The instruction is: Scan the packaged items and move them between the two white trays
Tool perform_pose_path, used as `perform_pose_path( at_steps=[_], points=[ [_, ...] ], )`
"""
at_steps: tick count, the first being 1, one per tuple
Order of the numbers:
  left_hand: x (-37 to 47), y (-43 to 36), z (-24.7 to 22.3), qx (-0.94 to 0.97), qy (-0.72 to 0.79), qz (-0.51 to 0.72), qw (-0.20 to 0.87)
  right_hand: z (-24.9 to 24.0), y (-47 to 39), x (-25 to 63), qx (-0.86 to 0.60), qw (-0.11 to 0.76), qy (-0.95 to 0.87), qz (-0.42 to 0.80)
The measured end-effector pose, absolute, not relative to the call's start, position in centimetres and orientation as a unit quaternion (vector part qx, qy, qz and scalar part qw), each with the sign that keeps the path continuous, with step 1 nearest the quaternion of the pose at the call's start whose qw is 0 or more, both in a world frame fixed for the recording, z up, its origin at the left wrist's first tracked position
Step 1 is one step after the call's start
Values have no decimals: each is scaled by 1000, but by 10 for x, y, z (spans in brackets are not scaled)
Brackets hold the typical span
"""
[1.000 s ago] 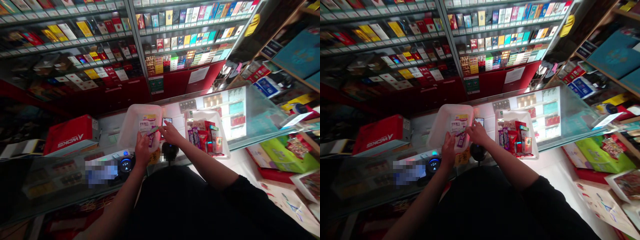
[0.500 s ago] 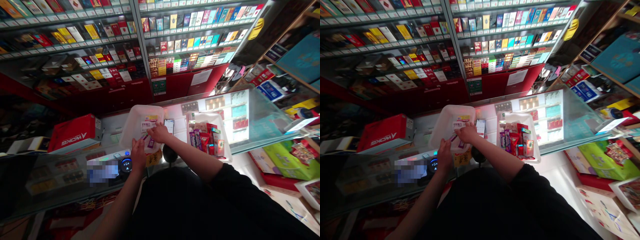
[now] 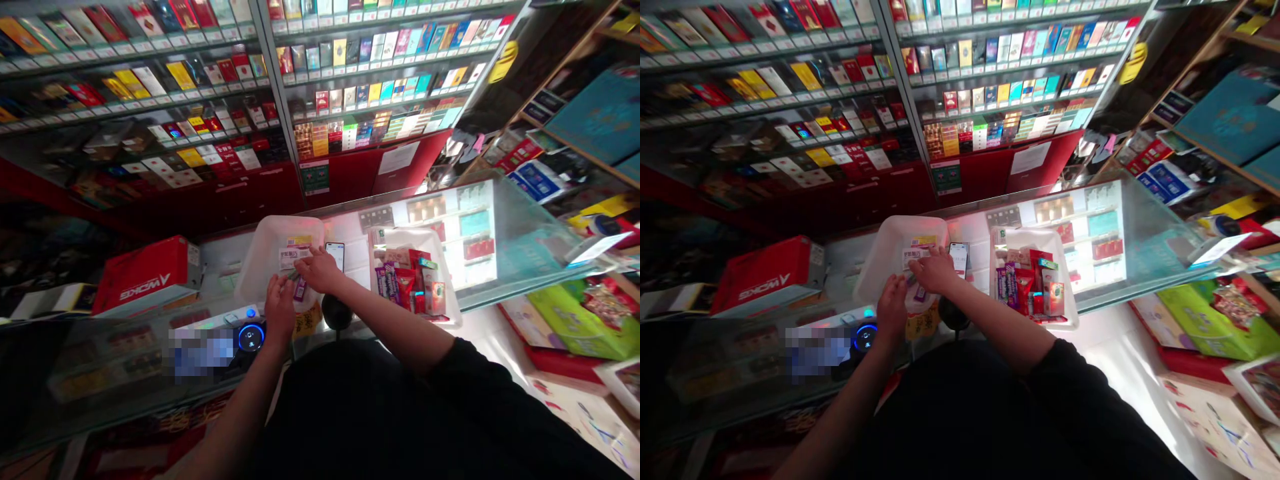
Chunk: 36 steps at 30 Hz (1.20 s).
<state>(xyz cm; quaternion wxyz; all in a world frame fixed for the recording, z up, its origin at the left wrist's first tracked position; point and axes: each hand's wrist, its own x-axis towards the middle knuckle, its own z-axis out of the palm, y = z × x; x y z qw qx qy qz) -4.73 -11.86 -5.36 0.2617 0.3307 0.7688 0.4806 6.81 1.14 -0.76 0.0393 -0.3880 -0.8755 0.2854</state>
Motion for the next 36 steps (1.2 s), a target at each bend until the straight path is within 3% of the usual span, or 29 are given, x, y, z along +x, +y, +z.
perform_pose_path(
  at_steps=[10,22,28,36],
  points=[
    [-16,-68,-31,433,713,467,294,8,29,124,-430,111,-867,227],
    [37,9,-20,557,648,373,362,-10,54,199,-612,335,-662,273],
    [61,50,-35,658,639,234,321,-31,75,239,-689,273,-618,262],
    [86,74,-51,732,612,110,280,-51,84,253,-677,182,-668,249]
  ],
)
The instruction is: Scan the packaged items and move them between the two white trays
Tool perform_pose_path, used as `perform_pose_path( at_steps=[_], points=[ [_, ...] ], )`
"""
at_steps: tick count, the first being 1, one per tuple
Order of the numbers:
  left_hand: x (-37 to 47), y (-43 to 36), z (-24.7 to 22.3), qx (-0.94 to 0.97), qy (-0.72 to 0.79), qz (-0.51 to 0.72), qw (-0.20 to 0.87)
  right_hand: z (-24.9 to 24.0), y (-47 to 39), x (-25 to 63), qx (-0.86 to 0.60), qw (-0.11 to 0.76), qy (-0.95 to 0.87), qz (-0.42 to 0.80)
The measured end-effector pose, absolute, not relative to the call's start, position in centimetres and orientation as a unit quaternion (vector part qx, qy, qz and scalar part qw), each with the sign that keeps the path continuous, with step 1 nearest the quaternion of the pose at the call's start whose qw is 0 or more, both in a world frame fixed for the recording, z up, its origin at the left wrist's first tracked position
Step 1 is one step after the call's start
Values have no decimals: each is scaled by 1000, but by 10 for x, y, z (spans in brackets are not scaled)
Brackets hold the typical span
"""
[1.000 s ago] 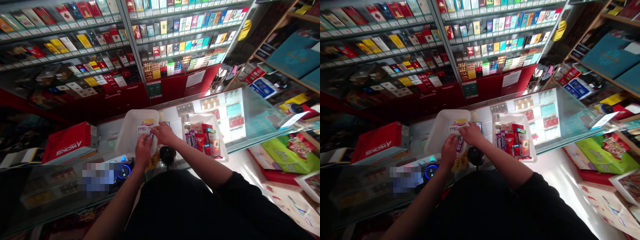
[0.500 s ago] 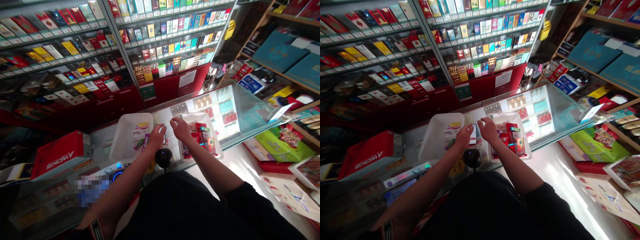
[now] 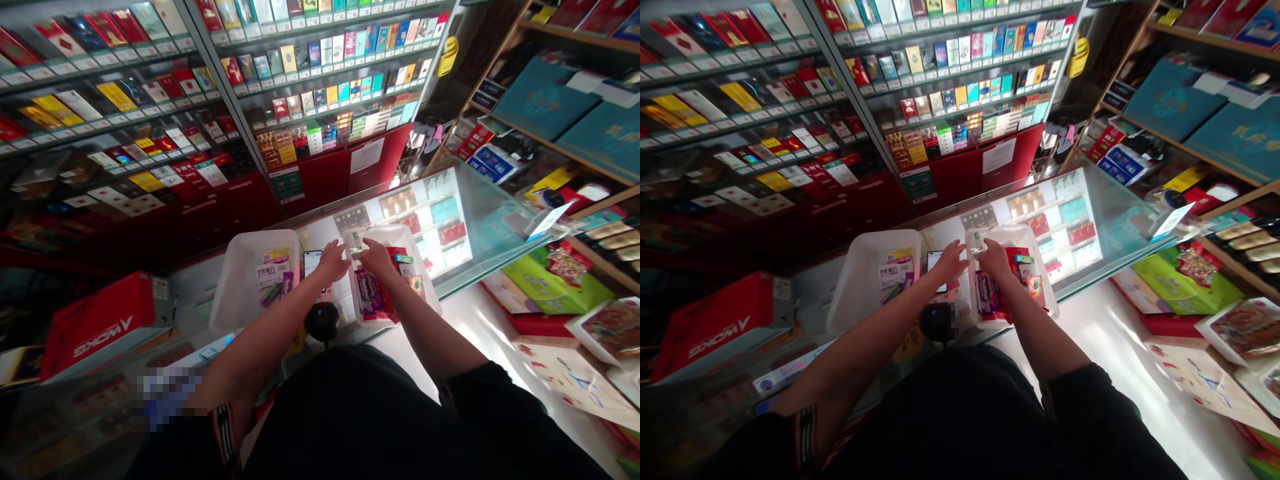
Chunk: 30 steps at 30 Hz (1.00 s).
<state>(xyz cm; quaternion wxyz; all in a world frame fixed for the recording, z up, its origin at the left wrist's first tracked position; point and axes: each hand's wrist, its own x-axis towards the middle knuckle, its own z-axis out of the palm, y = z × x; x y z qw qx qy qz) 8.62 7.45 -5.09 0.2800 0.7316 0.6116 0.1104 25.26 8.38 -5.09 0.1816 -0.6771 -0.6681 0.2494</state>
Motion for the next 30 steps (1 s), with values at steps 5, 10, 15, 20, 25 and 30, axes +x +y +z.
perform_pose_path(
  at_steps=[5,10,15,20,25,30],
  points=[
    [94,79,-54,720,616,98,306,-52,88,250,-675,121,-688,239],
    [97,79,-57,689,626,111,348,-52,89,247,-678,108,-694,219],
    [99,75,-54,668,617,151,388,-51,88,245,-678,141,-688,217],
    [102,70,-40,653,597,219,412,-41,88,247,-673,196,-682,210],
    [107,61,-22,651,562,290,420,-18,84,251,-681,226,-666,202],
    [111,47,-2,645,555,302,430,9,69,253,-668,250,-677,185]
  ],
)
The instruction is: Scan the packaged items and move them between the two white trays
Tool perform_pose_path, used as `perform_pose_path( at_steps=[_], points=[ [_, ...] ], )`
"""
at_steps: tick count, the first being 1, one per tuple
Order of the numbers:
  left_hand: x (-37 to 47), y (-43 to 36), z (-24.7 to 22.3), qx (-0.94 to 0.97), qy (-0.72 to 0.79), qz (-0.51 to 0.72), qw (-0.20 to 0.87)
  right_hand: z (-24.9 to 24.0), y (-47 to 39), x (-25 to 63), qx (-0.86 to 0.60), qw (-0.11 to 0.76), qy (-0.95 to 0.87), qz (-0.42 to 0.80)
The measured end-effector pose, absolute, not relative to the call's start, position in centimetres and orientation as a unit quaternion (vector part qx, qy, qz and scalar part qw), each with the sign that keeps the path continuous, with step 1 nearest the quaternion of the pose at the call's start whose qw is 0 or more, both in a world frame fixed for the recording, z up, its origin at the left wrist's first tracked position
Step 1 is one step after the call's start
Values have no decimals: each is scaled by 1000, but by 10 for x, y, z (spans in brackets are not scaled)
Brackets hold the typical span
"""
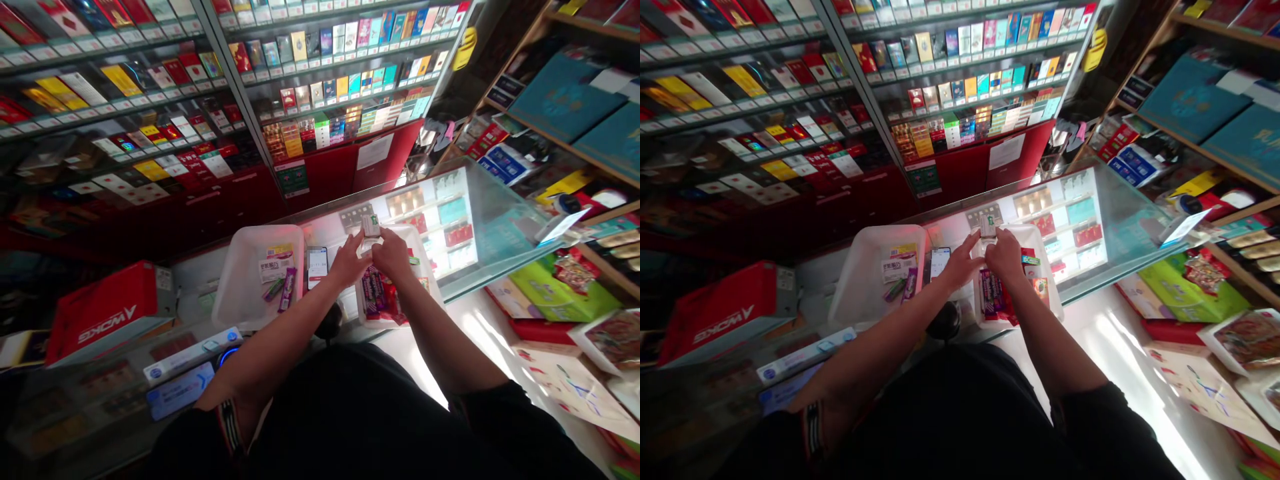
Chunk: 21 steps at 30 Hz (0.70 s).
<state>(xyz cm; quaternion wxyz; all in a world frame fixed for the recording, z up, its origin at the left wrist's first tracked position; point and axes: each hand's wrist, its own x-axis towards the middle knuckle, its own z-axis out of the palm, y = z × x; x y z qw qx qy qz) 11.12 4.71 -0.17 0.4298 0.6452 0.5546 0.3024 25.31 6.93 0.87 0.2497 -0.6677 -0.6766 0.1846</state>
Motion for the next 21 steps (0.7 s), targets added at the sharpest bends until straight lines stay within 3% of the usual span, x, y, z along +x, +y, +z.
perform_pose_path(
  at_steps=[13,21],
  points=[
    [85,14,24,683,547,295,384,47,30,240,-661,271,-670,203],
    [44,-5,29,676,544,275,414,50,19,218,-612,258,-705,247]
  ],
)
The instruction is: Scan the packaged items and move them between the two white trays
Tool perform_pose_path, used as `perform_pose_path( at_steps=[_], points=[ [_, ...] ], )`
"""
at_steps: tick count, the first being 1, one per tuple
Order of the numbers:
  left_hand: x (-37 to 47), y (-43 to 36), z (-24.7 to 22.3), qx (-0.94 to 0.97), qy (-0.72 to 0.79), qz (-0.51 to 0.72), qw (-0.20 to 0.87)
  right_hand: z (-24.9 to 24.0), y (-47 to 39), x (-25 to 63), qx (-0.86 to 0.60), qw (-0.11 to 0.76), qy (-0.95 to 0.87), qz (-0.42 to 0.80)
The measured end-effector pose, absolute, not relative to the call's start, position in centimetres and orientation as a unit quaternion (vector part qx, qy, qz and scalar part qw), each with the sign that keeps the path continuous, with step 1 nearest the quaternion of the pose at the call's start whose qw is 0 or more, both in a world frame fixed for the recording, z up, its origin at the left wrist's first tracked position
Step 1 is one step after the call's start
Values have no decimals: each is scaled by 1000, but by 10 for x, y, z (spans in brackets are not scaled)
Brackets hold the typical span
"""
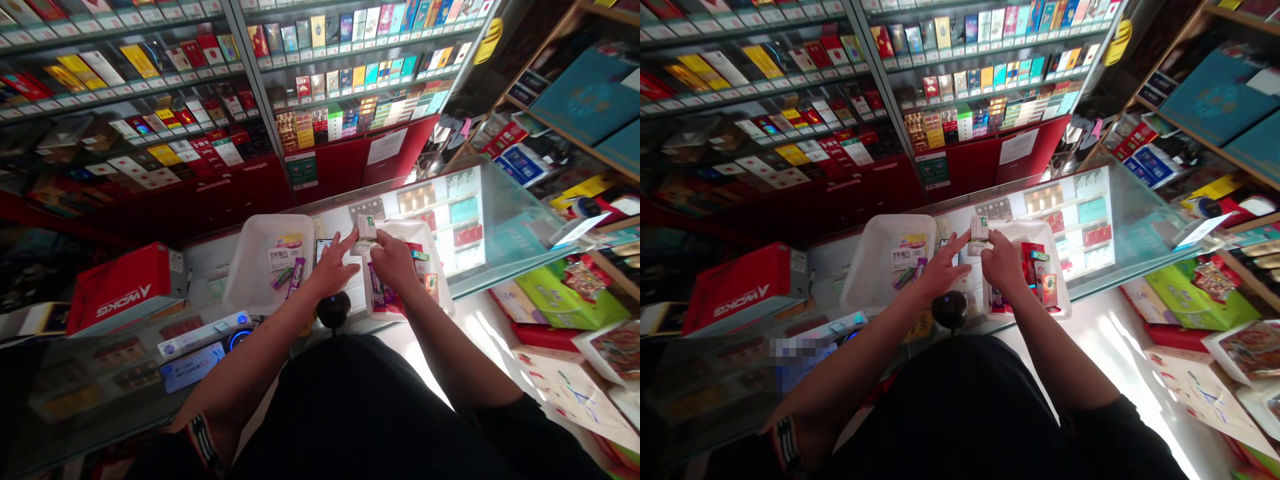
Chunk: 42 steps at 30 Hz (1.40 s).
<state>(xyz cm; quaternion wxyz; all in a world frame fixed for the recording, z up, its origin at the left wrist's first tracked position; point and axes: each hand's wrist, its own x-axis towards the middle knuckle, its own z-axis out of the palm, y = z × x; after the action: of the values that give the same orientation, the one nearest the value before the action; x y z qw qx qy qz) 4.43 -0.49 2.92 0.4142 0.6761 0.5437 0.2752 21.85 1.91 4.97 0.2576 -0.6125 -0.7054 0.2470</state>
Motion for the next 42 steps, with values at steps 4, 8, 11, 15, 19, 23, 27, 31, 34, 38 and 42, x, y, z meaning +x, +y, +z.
perform_pose_path(
  at_steps=[4,8,11,15,19,23,27,31,34,38,42],
  points=[
    [27,-17,28,668,553,274,417,47,13,210,-584,259,-721,270],
    [13,-30,24,658,553,284,426,42,6,202,-561,259,-736,277],
    [4,-39,20,649,558,293,427,40,-1,196,-549,246,-745,288],
    [-5,-49,16,646,562,309,414,37,-7,187,-539,236,-751,298],
    [-10,-58,10,645,573,306,403,32,-10,180,-529,228,-760,302],
    [-12,-64,3,642,587,299,393,26,-11,176,-526,207,-769,299],
    [-13,-68,-4,641,597,288,387,23,-13,173,-527,199,-772,292],
    [-15,-71,-7,659,592,279,371,24,-15,171,-521,207,-773,297],
    [-17,-72,-8,664,586,288,364,24,-16,169,-506,224,-777,302],
    [-23,-72,-8,655,583,317,362,28,-13,162,-486,252,-777,309],
    [-35,-66,-11,636,572,365,366,35,-7,147,-473,261,-776,325]
  ],
)
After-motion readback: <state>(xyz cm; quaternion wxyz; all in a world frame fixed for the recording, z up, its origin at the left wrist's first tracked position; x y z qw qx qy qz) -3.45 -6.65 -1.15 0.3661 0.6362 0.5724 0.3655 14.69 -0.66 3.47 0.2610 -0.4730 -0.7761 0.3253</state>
